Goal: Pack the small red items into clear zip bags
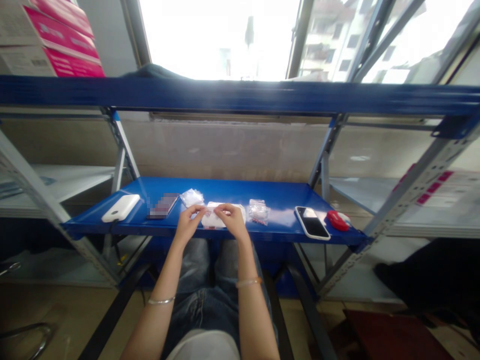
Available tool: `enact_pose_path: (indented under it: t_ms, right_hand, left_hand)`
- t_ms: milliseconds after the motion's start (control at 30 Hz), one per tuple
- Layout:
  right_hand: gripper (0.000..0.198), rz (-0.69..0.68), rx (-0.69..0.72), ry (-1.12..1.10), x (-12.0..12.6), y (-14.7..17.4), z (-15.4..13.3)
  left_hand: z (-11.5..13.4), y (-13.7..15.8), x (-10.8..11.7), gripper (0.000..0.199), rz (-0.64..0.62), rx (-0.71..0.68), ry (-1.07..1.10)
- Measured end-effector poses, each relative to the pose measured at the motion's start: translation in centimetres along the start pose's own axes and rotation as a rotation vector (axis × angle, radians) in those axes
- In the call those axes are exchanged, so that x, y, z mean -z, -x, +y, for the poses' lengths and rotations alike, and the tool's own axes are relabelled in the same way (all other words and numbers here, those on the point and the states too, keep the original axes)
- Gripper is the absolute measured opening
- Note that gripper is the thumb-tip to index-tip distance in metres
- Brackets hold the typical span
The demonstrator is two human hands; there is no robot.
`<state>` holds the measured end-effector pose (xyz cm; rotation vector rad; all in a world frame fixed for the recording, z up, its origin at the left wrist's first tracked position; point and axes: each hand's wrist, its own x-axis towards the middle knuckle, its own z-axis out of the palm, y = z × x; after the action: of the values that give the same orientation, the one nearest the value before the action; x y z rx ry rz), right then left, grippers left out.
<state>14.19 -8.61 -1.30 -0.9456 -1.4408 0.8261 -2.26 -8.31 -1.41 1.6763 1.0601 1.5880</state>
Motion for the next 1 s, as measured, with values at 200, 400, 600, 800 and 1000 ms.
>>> enact_pose_path:
  t_ms: [200, 400, 600, 800, 1000]
  right_hand:
    - [0.030, -0.016, -0.023, -0.038, 0.0, 0.0, 0.0]
    - [0.027, -0.049, -0.018, -0.016, -0.2, -0.1, 0.2]
    - [0.026, -0.034, 0.036, 0.067, -0.4, 0.0, -0.2]
    - [0.024, -0.011, 0.067, 0.097, -0.7, 0.1, -0.5]
    - [0.027, -0.034, 0.011, 0.018, -0.7, -0.1, 0.1]
  left_hand:
    - [0.0, 0.0, 0.0, 0.020, -0.007, 0.025, 0.034]
    - [0.2, 0.1, -0.5, 0.019, -0.053, 0.007, 0.025]
    - [0.5, 0.2, -0.6, 0.017, -0.053, 0.000, 0.019]
    - [0.4, 0.2, -0.7, 0.016, -0.017, -0.012, 0.005]
    - [0.3, 0.2, -1.0, 0.018, 0.027, 0.006, 0.031]
